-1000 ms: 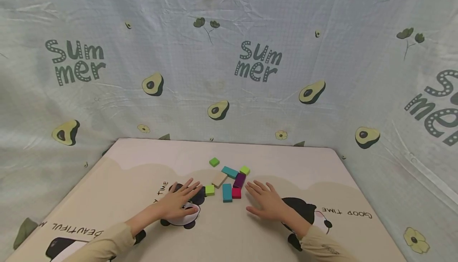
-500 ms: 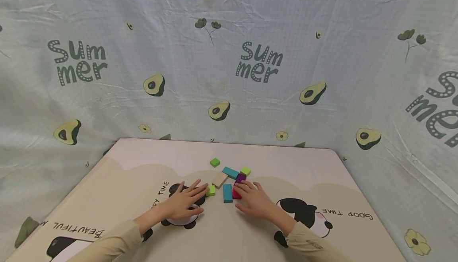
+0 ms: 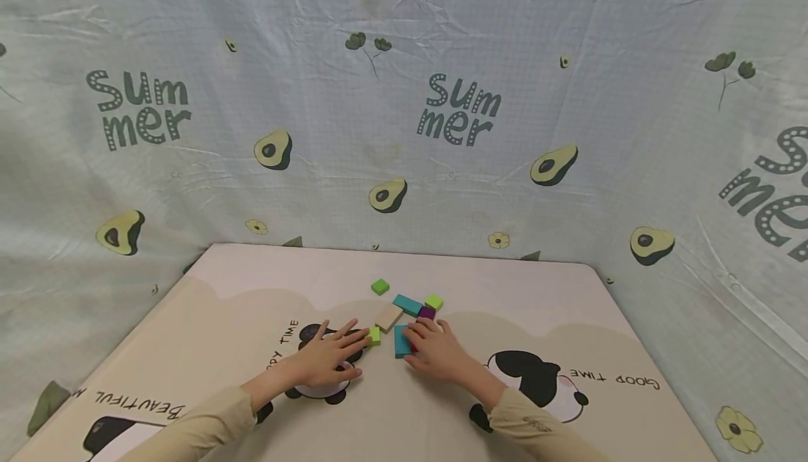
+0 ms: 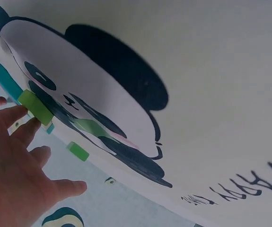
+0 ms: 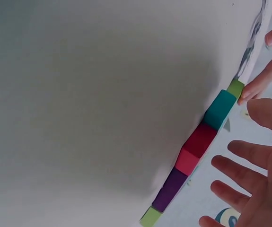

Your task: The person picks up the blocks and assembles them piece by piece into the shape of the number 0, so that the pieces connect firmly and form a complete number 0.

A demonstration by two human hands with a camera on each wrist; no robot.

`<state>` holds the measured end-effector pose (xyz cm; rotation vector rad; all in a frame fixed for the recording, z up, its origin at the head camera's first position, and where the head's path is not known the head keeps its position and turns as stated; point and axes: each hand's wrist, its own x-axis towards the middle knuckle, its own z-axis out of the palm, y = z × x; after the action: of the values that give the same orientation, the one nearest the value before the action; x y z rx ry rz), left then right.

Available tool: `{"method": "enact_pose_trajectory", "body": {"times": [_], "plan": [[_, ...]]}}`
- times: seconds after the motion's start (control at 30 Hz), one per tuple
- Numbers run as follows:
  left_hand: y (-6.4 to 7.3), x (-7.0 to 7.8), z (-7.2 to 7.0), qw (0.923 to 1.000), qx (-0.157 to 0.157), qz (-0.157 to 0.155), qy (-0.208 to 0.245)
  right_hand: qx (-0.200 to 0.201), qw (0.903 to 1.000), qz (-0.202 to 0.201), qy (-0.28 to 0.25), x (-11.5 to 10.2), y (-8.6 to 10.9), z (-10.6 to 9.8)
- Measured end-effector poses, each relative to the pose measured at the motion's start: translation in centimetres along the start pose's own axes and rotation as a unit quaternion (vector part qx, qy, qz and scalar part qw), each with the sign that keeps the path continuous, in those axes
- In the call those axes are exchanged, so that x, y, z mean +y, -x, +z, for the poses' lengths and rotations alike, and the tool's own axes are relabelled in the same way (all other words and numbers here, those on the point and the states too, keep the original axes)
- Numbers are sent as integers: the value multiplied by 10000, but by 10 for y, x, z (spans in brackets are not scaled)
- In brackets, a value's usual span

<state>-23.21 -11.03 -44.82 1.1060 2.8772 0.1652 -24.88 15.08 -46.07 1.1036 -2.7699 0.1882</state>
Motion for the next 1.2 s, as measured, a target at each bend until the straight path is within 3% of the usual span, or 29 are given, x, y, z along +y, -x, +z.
{"method": "enact_pose_trajectory", "body": {"times": [0.2,0.47,0.83,1.2], "plan": [[2,-2,-2,9993,202,304,47,90,9993,-17,365,-3,-7,6],[-3,-8,-2,9960,312,541,-636,459,9956,99,810,-12,-21,5],[-7,-10,0,9941,179,592,-888,-32,9863,720,1483,-22,-36,2],[-4,-11,0,9942,367,739,-693,-233,9917,482,1168,-20,-35,5]]}}
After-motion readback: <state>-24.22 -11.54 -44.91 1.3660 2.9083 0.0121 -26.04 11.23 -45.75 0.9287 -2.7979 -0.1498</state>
